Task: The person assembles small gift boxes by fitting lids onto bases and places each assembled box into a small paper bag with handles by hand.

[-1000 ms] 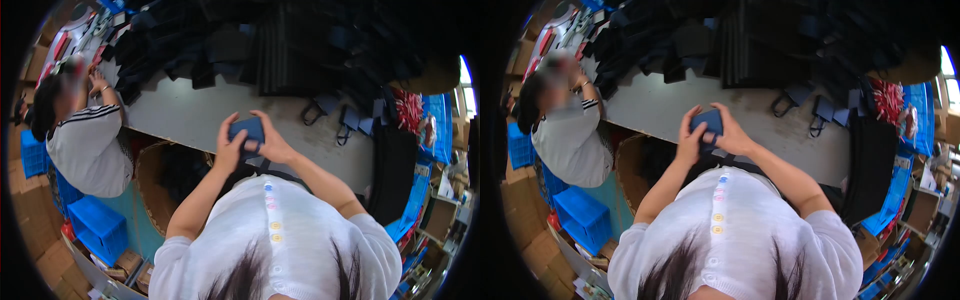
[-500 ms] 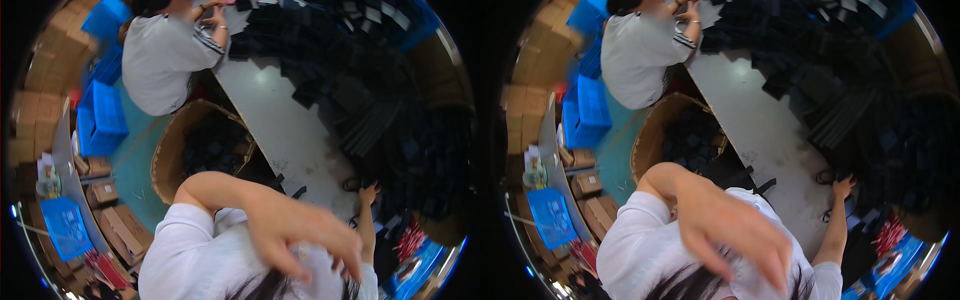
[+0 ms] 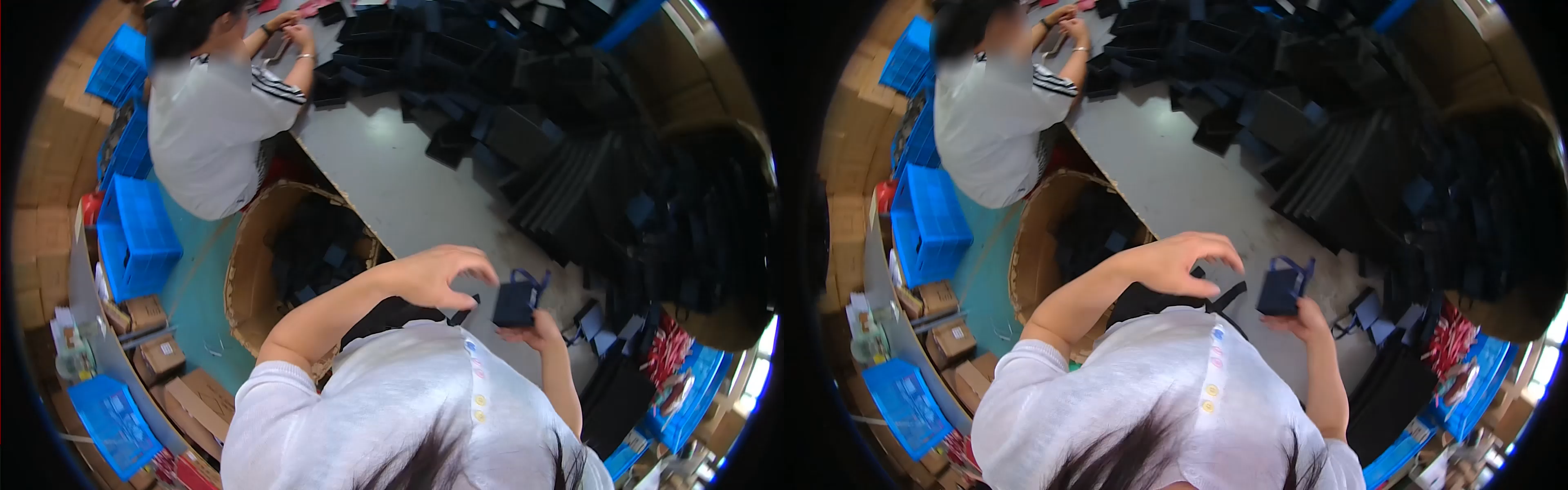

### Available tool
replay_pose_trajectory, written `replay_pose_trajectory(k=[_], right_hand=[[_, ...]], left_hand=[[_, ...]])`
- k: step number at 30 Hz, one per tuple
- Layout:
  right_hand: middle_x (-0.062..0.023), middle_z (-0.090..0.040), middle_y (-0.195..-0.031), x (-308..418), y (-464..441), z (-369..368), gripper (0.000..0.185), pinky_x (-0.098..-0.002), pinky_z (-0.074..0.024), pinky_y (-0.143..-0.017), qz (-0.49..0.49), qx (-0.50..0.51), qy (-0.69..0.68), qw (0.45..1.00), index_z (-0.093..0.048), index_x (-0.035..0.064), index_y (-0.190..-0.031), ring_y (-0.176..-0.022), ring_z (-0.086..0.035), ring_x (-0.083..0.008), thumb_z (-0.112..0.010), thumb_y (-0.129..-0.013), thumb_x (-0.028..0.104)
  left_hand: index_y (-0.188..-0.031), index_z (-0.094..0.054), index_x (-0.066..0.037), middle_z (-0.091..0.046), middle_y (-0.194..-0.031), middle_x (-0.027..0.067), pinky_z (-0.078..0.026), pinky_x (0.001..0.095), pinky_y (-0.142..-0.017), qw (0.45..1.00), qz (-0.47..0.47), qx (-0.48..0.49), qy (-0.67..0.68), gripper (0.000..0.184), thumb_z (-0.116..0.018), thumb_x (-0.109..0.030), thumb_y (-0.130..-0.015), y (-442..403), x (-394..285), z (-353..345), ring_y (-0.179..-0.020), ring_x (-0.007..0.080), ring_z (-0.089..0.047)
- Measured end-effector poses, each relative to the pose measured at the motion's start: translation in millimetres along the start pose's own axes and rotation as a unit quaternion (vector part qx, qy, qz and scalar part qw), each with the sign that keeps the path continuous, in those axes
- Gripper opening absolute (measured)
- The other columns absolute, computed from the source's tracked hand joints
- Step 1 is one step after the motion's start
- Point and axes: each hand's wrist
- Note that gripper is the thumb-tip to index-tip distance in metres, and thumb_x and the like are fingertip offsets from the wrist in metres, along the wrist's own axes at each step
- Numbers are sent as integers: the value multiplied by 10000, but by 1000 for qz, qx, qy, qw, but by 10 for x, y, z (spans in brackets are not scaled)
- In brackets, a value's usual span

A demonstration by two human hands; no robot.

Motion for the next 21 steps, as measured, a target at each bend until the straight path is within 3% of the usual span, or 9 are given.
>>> replay_pose_trajectory(k=[3, 9, 11, 15, 16, 17, 19, 20, 21], right_hand=[[-213, -607, -1155, 170, -60, -613, 421, -438, -578, -617, 77, 44, 64, 994, -454, 34, -1313, -855, -676, -373, -399, -930, 201], [-187, -616, -1115, 508, -44, -1508, 394, -394, -564, -648, 260, -125, 278, 916, -470, 65, -1279, -905, -654, -351, -491, -905, 190], [-167, -609, -1098, 583, -108, -1557, 397, -389, -525, -733, 498, -233, 476, 686, -487, 70, -1263, -921, -624, -358, -510, -879, 167], [-184, -644, -926, 785, -217, -1761, 194, -327, -492, -752, 692, -248, 406, 544, -649, 33, -997, -835, -629, -307, -563, -824, 21], [-134, -650, -847, 813, -227, -1807, 165, -331, -493, -749, 746, -251, 327, 524, -663, 32, -868, -848, -623, -273, -611, -729, -40], [-142, -665, -918, 854, -283, -1785, 266, -308, -481, -774, 776, -209, 266, 533, -626, -12, -864, -843, -629, -222, -496, -946, 204], [-91, -647, -958, 973, -323, -1830, 216, -303, -457, -826, 669, -193, 148, 703, -632, 6, -958, -912, -603, -200, -499, -948, 176], [-97, -626, -1032, 1046, -461, -1826, 374, -307, -438, -869, 611, -118, 133, 771, -591, 2, -1070, -973, -576, -182, -432, -992, 332], [-93, -633, -1068, 1031, -478, -1859, 424, -298, -453, -861, 465, -66, 86, 879, -595, 68, -1127, -1026, -571, -174, -507, -942, 441]], left_hand=[[-1426, -262, 5, -368, -1412, 225, -329, 416, -1059, 979, 72, -91, -170, 994, -797, -271, -635, -108, 956, -540, -1310, 387, -351], [-1307, -409, 29, -437, -1328, 225, -397, 462, -984, 925, -67, -321, -193, 884, -791, -222, -550, -348, 1089, -547, -1193, 395, -453], [-1250, -449, 21, -472, -1263, 209, -425, 459, -942, 926, -30, -310, -211, 813, -780, -180, -536, -273, 1041, -484, -1134, 387, -487], [-1291, -392, 18, -474, -1226, 217, -416, 442, -962, 928, -11, -334, -164, 859, -782, -171, -549, -210, 1150, -460, -1130, 398, -473], [-1307, -371, 17, -458, -1237, 219, -409, 435, -972, 922, -16, -359, -146, 887, -792, -190, -554, -223, 1216, -467, -1146, 396, -463], [-1323, -351, 16, -442, -1248, 221, -402, 427, -983, 914, -19, -386, -128, 916, -803, -209, -560, -208, 1291, -471, -1161, 395, -454], [-1317, -352, 14, -396, -1292, 216, -383, 418, -1003, 920, 17, -391, -4, 933, -830, -248, -559, -109, 1347, -416, -1196, 385, -432], [-1313, -361, 10, -376, -1312, 211, -369, 418, -1017, 911, -22, -413, 8, 932, -834, -264, -560, -120, 1322, -372, -1212, 378, -418], [-1309, -369, 7, -356, -1332, 205, -355, 418, -1030, 900, -62, -432, 20, 930, -839, -281, -560, -142, 1309, -309, -1228, 372, -405]])
Point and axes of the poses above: each hand's wrist, its own y-axis away from the middle knuckle, its own z-axis out of the back of the hand, x = y × z
